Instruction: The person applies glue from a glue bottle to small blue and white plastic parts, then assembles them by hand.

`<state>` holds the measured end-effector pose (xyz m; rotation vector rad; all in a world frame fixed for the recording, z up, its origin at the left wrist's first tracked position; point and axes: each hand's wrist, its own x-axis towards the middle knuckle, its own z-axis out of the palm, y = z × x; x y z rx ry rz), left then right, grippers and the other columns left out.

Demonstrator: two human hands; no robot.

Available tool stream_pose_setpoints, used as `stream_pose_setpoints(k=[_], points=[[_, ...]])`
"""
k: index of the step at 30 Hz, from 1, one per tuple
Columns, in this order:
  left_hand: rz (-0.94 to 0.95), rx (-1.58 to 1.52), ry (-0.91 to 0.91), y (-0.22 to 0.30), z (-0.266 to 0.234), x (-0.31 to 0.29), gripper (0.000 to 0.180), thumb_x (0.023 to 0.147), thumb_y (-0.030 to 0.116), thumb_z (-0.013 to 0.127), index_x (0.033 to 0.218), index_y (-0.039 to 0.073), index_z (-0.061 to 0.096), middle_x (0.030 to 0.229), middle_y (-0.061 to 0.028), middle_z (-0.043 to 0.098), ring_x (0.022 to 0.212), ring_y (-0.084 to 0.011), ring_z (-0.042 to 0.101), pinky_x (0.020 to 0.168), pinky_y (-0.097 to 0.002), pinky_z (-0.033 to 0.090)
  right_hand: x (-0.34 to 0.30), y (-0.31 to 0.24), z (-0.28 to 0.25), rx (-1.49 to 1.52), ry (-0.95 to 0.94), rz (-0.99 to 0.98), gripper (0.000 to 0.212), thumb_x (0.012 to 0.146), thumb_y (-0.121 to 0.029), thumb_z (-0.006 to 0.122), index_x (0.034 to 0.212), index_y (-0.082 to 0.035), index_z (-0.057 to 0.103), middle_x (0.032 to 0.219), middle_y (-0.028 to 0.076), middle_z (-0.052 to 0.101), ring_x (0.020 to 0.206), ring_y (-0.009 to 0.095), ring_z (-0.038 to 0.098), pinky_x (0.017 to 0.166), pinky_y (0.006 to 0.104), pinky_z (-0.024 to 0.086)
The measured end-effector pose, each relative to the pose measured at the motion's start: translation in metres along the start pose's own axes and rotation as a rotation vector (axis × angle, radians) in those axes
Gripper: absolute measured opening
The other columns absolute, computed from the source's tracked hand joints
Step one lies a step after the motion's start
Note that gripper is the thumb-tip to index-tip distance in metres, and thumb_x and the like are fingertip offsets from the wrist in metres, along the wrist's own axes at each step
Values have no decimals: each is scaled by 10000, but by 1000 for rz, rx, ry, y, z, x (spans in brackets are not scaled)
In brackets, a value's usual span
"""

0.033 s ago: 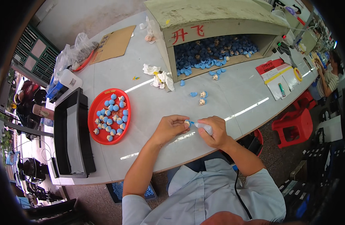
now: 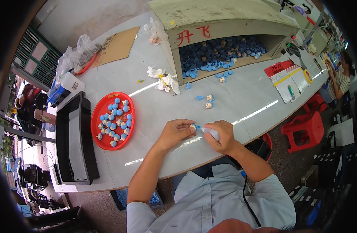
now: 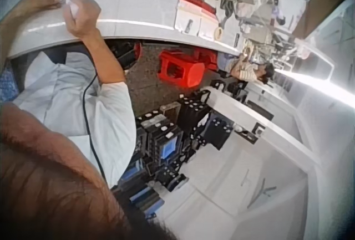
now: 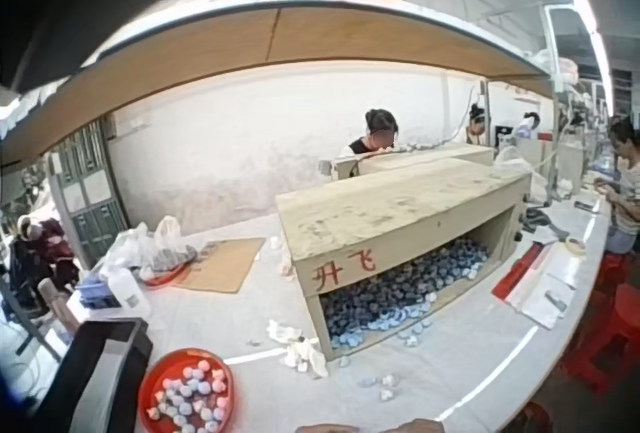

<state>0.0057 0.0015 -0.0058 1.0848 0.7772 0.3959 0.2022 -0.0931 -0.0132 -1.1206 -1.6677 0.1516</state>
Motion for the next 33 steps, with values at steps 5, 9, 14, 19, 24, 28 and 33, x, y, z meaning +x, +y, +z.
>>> stream_pose_setpoints(k=[5,9,14,19,24,28,33], points=[[33,-44,31,-4,-4,2,313,899,60,671,1167,-76,585,1022,-131,669,932,-194,684,805,-252,559,2,-4,2,-101,6,-114,241,715,-77,721,926,-1,634,723,108,651,543,252,593,517,333,443],[15,-45,34,-2,-2,2,307,902,60,665,1162,-78,577,1025,-142,668,940,-201,684,810,-257,557,-2,-2,3,-159,14,-169,263,709,-94,737,929,-1,627,697,94,630,536,238,586,506,321,431],[3,-42,63,0,0,2,305,904,67,662,1159,-76,576,1026,-139,670,933,-210,687,802,-255,557,-5,-1,4,-183,6,-184,273,704,-95,745,929,-1,623,665,82,603,526,231,577,496,316,420],[-5,-33,60,1,1,1,304,904,68,661,1159,-73,577,1031,-137,671,942,-211,684,806,-259,555,-4,-2,3,-155,27,-184,273,700,-88,748,926,-1,623,661,82,599,527,232,574,506,314,431],[-15,-17,51,3,2,-1,306,904,68,660,1165,-70,577,1033,-139,672,950,-211,682,811,-263,554,-2,-2,3,-149,19,-164,261,719,-87,716,945,4,621,677,110,626,530,253,592,509,339,447],[-17,-15,50,3,2,-1,306,905,69,658,1166,-69,577,1039,-141,672,952,-212,683,813,-266,554,-2,-2,4,-157,31,-167,261,718,-85,718,944,3,622,678,111,626,528,254,590,507,342,447],[-15,-2,54,2,1,0,308,907,75,657,1170,-66,580,1044,-138,673,948,-210,684,809,-266,554,-2,-5,1,-133,51,-164,259,711,-82,732,932,-2,625,678,91,613,538,242,580,514,321,440]])
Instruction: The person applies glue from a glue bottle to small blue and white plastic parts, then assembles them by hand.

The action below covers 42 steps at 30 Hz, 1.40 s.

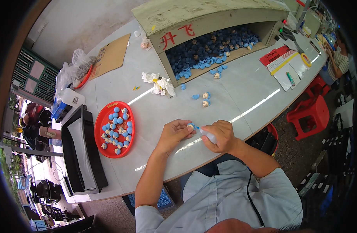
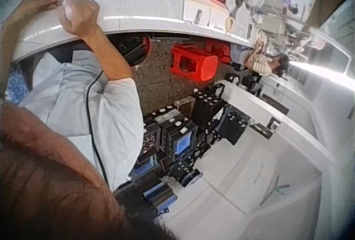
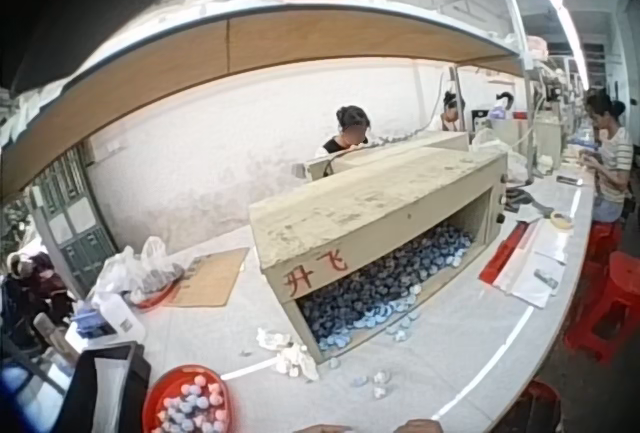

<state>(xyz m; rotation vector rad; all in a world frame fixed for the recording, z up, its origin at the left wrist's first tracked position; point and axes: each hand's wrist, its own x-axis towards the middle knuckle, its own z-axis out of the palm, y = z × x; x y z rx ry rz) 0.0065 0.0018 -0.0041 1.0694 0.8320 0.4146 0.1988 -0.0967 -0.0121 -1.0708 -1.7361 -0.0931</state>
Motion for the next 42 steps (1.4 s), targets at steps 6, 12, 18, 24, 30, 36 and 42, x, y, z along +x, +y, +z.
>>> stream_pose_setpoints(k=[6,12,18,24,30,36,42], points=[[-2,-36,0,1,-4,1,309,905,89,664,1170,-51,589,1056,-123,674,955,-205,683,806,-252,553,-1,4,-8,150,87,200,294,776,-87,698,1041,17,623,741,120,638,610,224,610,556,309,467],[-24,-138,8,2,-7,4,290,898,45,636,1169,-40,576,1076,-118,664,973,-203,677,829,-261,555,-6,15,-37,330,47,607,340,871,-77,643,1179,37,557,877,104,665,741,132,610,696,267,493],[-53,-203,41,6,-11,-1,311,891,51,625,1185,-27,562,1119,-130,647,1008,-212,664,841,-268,555,-8,88,-91,195,114,799,302,859,-37,661,1147,10,583,964,43,632,824,113,558,780,264,452],[-79,-224,6,14,-7,-3,323,898,55,621,1196,-37,537,1063,-111,651,976,-199,666,808,-264,560,-27,129,-115,-147,174,832,336,804,-60,725,1114,3,611,948,45,588,801,137,482,767,258,434],[-38,-327,68,4,-16,2,332,884,44,646,1178,-32,514,1055,-124,648,993,-211,659,816,-254,555,-29,93,-101,-527,445,692,447,794,-78,740,1192,4,553,1052,96,567,817,187,532,751,313,444],[-13,-375,114,8,-9,1,271,880,40,658,1117,-1,532,1065,-127,642,969,-199,673,781,-237,580,26,30,-36,-353,-93,121,225,746,-14,691,960,-56,634,875,81,607,958,245,538,784,372,415],[53,-338,160,8,-16,1,296,872,55,675,1128,12,533,1065,-118,648,962,-186,664,818,-244,566,74,55,30,-542,-389,79,165,748,-88,686,906,-71,643,846,60,631,923,244,550,770,383,388]])
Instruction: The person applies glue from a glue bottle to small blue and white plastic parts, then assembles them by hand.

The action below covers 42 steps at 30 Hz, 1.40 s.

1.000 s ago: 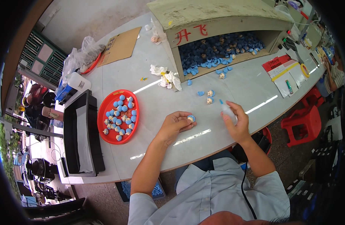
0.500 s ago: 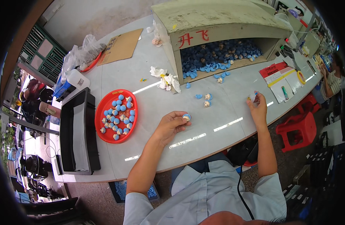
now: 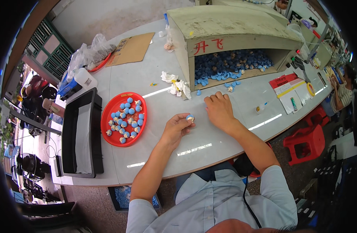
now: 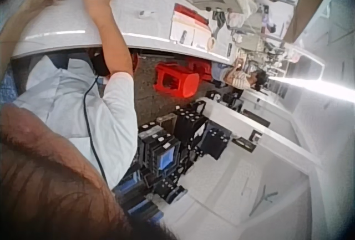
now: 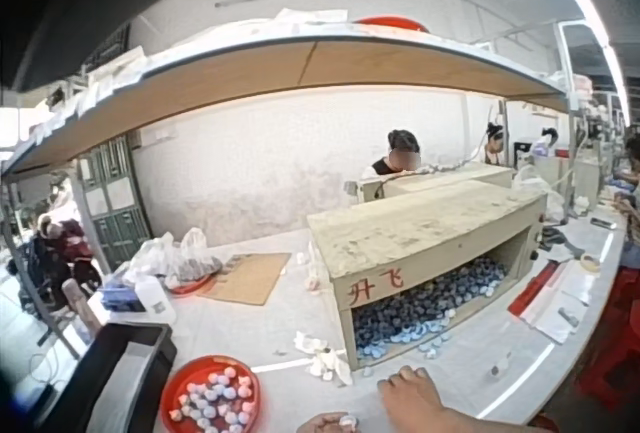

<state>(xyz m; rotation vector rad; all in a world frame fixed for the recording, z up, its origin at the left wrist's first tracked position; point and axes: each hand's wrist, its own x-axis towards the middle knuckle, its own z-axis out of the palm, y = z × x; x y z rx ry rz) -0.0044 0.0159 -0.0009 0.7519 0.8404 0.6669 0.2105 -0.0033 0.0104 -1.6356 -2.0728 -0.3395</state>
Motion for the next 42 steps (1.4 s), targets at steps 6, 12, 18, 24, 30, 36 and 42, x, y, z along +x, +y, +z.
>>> stream_pose_setpoints(k=[6,12,18,24,30,36,42], points=[[49,-58,35,-7,0,3,339,889,37,652,1174,-26,479,1039,-124,651,942,-187,653,844,-254,540,24,3,12,26,-171,76,256,808,-75,679,1056,-32,633,888,62,645,839,221,577,763,370,431],[99,-113,70,-14,-1,5,338,905,58,653,1168,-46,468,1041,-137,637,938,-184,644,859,-268,540,9,-17,-1,1675,-489,657,209,901,-63,635,1105,-19,619,910,21,638,812,84,589,739,229,496],[90,-128,96,-10,0,6,259,921,78,642,1130,-19,524,1068,-82,603,963,-146,625,875,-254,546,4,-31,2,1543,-458,565,258,873,-32,635,1123,27,611,975,57,644,864,100,605,795,241,503],[80,-119,75,-6,0,3,246,942,88,610,1150,-16,528,1087,-88,614,990,-152,631,875,-257,547,0,-29,18,1340,-346,455,259,879,-26,620,1136,1,645,939,31,651,843,103,595,781,244,493],[51,-337,-39,-9,-3,8,220,983,109,540,1162,-17,526,1141,-131,618,1050,-202,641,883,-269,553,4,-15,0,1442,-419,605,256,910,-125,627,1148,-32,639,936,11,656,827,71,580,700,221,463],[52,-282,-53,-14,-5,10,244,973,133,570,1176,2,533,1116,-117,633,1037,-200,642,902,-303,535,3,-18,-2,1461,-430,585,244,907,-112,635,1130,-12,631,941,40,676,838,75,622,681,218,472],[38,-276,-73,-15,-4,8,262,967,122,577,1183,-22,538,1093,-118,639,1019,-191,649,883,-280,561,6,-17,-6,1448,-414,544,222,872,-42,655,1078,38,637,937,71,685,833,96,648,763,229,524]])
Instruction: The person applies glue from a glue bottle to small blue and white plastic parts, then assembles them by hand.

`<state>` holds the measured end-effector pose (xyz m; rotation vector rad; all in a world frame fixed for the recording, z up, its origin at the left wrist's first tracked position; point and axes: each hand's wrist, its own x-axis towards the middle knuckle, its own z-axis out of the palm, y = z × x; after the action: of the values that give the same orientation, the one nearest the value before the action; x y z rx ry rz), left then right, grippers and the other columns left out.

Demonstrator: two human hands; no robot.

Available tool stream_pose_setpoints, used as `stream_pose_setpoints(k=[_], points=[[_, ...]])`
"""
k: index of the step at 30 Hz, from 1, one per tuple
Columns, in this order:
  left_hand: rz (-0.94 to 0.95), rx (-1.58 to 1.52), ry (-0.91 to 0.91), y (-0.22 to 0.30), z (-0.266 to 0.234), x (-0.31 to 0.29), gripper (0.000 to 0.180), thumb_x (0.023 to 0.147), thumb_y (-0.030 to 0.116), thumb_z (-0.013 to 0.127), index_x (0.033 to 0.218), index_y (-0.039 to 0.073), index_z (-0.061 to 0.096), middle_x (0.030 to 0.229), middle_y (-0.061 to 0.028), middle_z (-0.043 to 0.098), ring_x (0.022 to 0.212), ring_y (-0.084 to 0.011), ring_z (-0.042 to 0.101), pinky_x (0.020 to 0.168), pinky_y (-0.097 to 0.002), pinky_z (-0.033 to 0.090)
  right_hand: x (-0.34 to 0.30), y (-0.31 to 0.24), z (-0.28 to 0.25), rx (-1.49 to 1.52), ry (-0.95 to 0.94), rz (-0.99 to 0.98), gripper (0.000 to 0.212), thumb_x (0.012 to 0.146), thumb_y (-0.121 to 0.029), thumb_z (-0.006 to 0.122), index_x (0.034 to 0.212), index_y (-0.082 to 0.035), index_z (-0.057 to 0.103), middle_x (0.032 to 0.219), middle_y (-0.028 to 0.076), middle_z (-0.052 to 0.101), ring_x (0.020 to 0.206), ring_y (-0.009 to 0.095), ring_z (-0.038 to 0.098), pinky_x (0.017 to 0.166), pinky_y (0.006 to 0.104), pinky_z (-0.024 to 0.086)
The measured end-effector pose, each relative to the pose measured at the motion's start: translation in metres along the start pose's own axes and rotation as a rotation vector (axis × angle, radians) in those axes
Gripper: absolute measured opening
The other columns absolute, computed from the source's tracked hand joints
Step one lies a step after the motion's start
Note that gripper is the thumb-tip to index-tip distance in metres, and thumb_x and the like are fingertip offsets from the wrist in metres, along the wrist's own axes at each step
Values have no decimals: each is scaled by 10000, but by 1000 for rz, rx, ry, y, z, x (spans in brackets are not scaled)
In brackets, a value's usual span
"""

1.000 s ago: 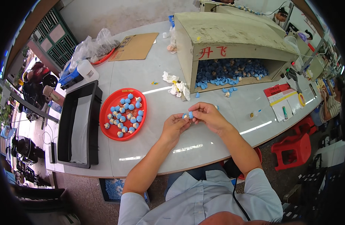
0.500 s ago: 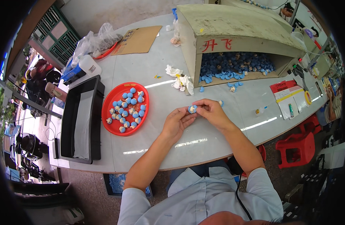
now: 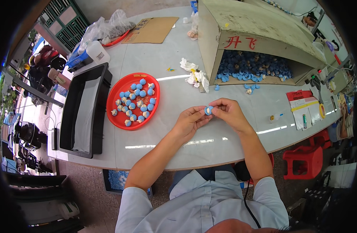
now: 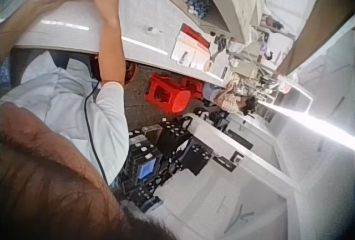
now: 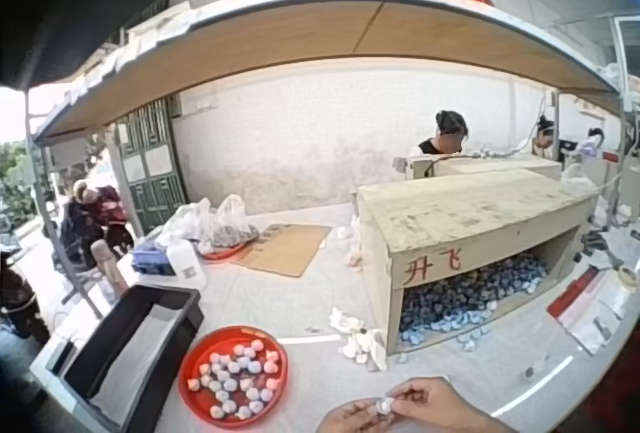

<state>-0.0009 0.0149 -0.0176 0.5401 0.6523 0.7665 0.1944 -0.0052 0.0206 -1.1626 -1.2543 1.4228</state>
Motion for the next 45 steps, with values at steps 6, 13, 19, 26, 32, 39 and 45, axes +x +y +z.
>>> stream_pose_setpoints(k=[6,13,19,26,32,39,45], points=[[-2,43,15,-2,3,0,252,956,119,597,1157,-23,542,1095,-125,632,1014,-204,639,909,-313,532,-2,-5,1,-117,6,-17,196,850,-36,677,1030,41,659,913,64,681,821,88,640,747,217,516],[-5,74,-16,-1,2,-1,247,952,116,603,1154,-16,548,1124,-123,624,1039,-198,628,919,-317,522,1,1,2,-253,43,-87,178,827,-62,702,989,9,679,854,19,641,720,54,579,645,202,445],[-3,74,-17,-3,3,0,252,950,125,609,1150,-15,552,1117,-117,627,1033,-195,628,911,-313,523,-1,1,1,-365,39,-166,151,831,-62,693,968,-1,675,918,45,639,756,66,596,646,207,444],[20,124,17,-4,6,0,240,944,130,618,1130,-15,570,1088,-104,643,1024,-195,635,901,-309,522,0,7,1,-285,51,-131,161,817,-41,693,966,12,664,929,63,653,774,93,617,661,221,463],[53,139,19,-7,3,1,237,938,136,628,1110,-20,584,1074,-113,648,1009,-196,641,882,-307,527,2,12,4,-241,68,-151,150,799,3,686,943,31,655,925,76,641,779,105,608,689,233,487],[20,128,38,-6,5,1,222,935,123,626,1093,-27,588,1059,-120,650,987,-196,648,874,-308,538,0,11,8,-332,95,-272,128,783,15,686,905,36,658,882,71,620,754,107,584,684,236,478],[107,164,37,-11,3,2,214,943,114,613,1101,-27,580,1051,-120,648,977,-187,648,865,-297,547,1,9,6,-411,71,-326,148,783,6,688,927,33,664,863,64,616,736,110,580,673,237,474]])
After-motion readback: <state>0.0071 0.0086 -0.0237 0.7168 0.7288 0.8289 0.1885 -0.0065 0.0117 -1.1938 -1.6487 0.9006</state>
